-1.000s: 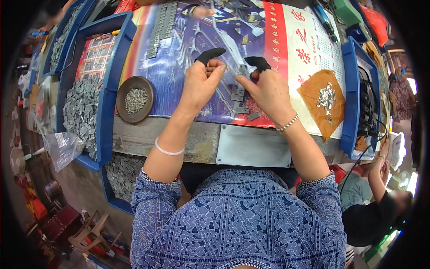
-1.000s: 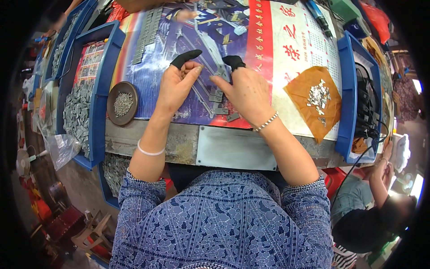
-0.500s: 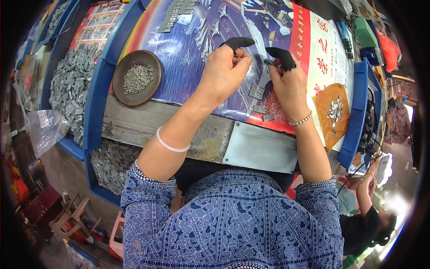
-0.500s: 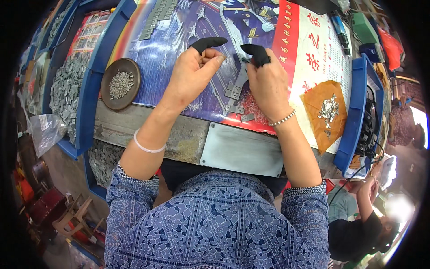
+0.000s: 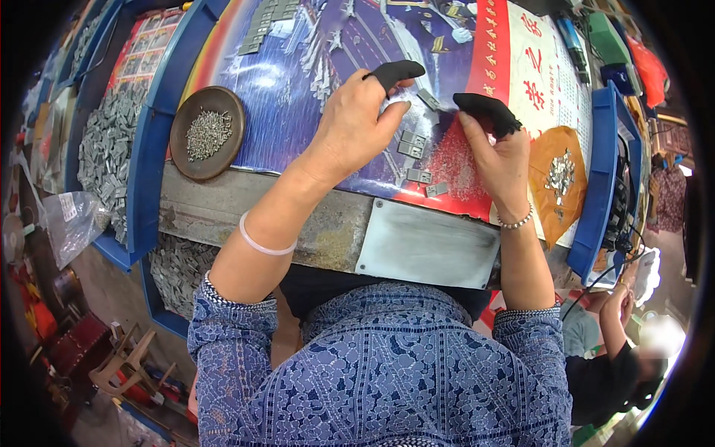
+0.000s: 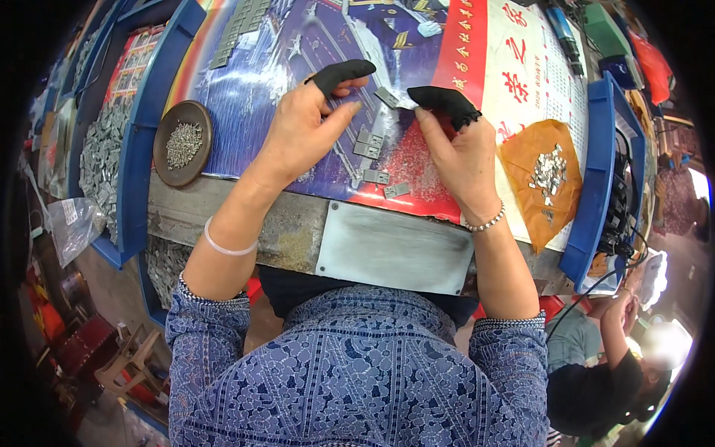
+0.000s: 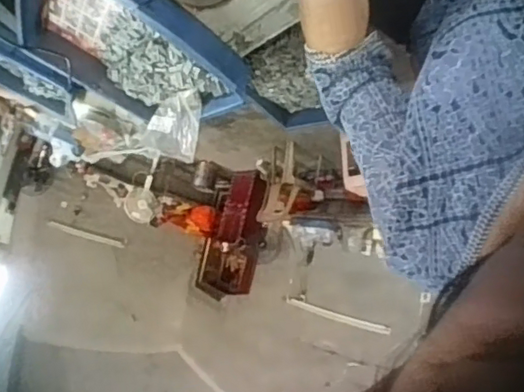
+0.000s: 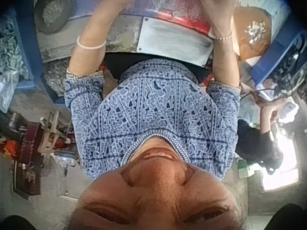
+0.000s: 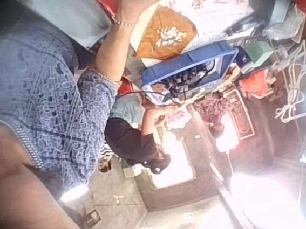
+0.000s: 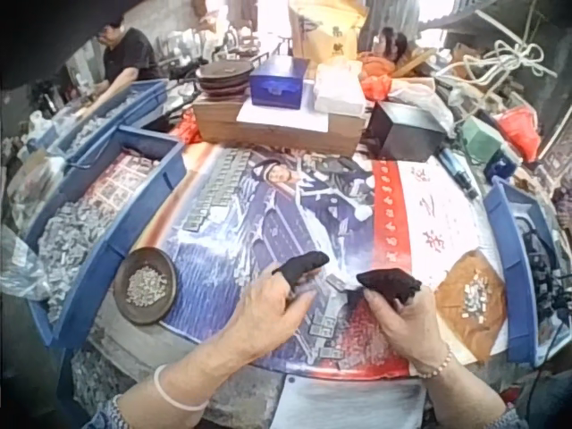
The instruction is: The person assembles small plastic and metal components by hand, rubs the assembled parts against a flat block, aligns them in rows on the table, and collects additional pieces from a blue tray.
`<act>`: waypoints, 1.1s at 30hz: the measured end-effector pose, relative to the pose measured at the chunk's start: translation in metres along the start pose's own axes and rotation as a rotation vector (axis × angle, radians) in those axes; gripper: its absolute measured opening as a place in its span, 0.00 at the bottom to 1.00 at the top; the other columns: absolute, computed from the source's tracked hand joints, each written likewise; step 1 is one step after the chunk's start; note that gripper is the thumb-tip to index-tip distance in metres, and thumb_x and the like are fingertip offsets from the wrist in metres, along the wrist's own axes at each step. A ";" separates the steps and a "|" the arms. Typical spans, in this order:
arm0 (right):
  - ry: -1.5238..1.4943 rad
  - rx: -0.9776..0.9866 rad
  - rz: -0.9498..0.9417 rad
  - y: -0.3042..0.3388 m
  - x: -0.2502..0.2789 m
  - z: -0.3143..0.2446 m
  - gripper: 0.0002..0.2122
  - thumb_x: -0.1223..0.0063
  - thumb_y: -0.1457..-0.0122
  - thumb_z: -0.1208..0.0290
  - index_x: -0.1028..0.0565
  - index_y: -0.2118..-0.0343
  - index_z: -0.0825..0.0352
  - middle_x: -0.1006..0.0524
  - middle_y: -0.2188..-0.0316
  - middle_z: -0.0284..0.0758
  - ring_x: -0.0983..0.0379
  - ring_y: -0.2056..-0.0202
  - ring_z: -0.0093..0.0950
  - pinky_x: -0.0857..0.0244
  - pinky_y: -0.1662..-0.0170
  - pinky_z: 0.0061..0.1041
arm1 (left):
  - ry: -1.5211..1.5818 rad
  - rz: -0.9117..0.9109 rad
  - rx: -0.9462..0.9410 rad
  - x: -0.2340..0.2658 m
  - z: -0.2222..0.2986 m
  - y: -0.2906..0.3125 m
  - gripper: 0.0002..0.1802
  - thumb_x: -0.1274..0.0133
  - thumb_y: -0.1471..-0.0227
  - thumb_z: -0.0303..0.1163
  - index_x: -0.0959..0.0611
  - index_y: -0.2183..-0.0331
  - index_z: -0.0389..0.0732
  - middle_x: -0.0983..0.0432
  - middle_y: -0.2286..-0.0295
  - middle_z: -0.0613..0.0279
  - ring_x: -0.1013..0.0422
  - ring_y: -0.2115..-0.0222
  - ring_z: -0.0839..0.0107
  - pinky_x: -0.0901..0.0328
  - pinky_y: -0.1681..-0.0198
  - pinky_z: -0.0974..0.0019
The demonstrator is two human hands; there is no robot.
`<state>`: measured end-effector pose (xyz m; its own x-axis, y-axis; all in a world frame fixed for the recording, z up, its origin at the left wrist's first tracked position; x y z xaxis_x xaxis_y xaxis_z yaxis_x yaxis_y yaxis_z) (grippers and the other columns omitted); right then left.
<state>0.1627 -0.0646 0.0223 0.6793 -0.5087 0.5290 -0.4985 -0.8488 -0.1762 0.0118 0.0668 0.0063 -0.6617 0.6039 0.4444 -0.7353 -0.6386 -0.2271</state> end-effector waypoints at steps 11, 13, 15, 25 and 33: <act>-0.124 0.058 -0.098 0.016 -0.014 -0.002 0.10 0.43 0.42 0.79 0.20 0.57 0.68 0.18 0.69 0.39 0.23 0.71 0.27 0.31 0.65 0.23 | -0.282 -0.191 -0.239 -0.032 0.007 -0.035 0.15 0.39 0.50 0.26 0.20 0.58 0.39 0.22 0.68 0.56 0.24 0.68 0.58 0.29 0.62 0.59; -0.135 0.055 -0.098 0.016 -0.019 -0.005 0.11 0.41 0.45 0.78 0.20 0.58 0.66 0.20 0.70 0.42 0.23 0.69 0.37 0.31 0.64 0.29 | -0.246 -0.165 -0.274 -0.030 0.005 -0.035 0.18 0.39 0.50 0.26 0.20 0.55 0.41 0.22 0.71 0.59 0.24 0.69 0.61 0.29 0.64 0.62; 0.074 0.199 -0.182 0.017 -0.024 -0.020 0.10 0.40 0.47 0.78 0.20 0.61 0.65 0.22 0.72 0.40 0.25 0.68 0.39 0.32 0.63 0.34 | -0.206 -0.196 -0.192 -0.027 0.003 -0.035 0.14 0.41 0.51 0.27 0.20 0.59 0.40 0.21 0.68 0.58 0.24 0.64 0.55 0.28 0.60 0.55; -0.023 0.107 -0.198 0.014 -0.033 -0.020 0.12 0.43 0.48 0.82 0.23 0.59 0.65 0.23 0.68 0.39 0.26 0.65 0.41 0.32 0.61 0.36 | -0.218 -0.227 -0.188 -0.024 -0.003 -0.031 0.24 0.41 0.49 0.25 0.22 0.48 0.44 0.22 0.70 0.61 0.26 0.71 0.67 0.30 0.66 0.64; 0.138 0.259 0.029 0.010 -0.005 -0.021 0.12 0.43 0.48 0.84 0.21 0.60 0.66 0.25 0.68 0.39 0.26 0.66 0.38 0.31 0.63 0.31 | -0.215 -0.207 -0.226 -0.022 0.001 -0.028 0.26 0.42 0.48 0.25 0.22 0.46 0.48 0.22 0.69 0.60 0.25 0.69 0.63 0.30 0.64 0.63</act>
<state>0.1431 -0.0669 0.0353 0.5782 -0.5235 0.6258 -0.3504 -0.8520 -0.3891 0.0470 0.0708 0.0034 -0.4675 0.5796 0.6675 -0.8799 -0.3780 -0.2881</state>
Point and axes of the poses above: each hand's wrist, its own y-axis away from the middle knuckle, its own x-axis out of the back of the hand, z = x × y, the point moved 6 cm from there along -y, towards the middle knuckle
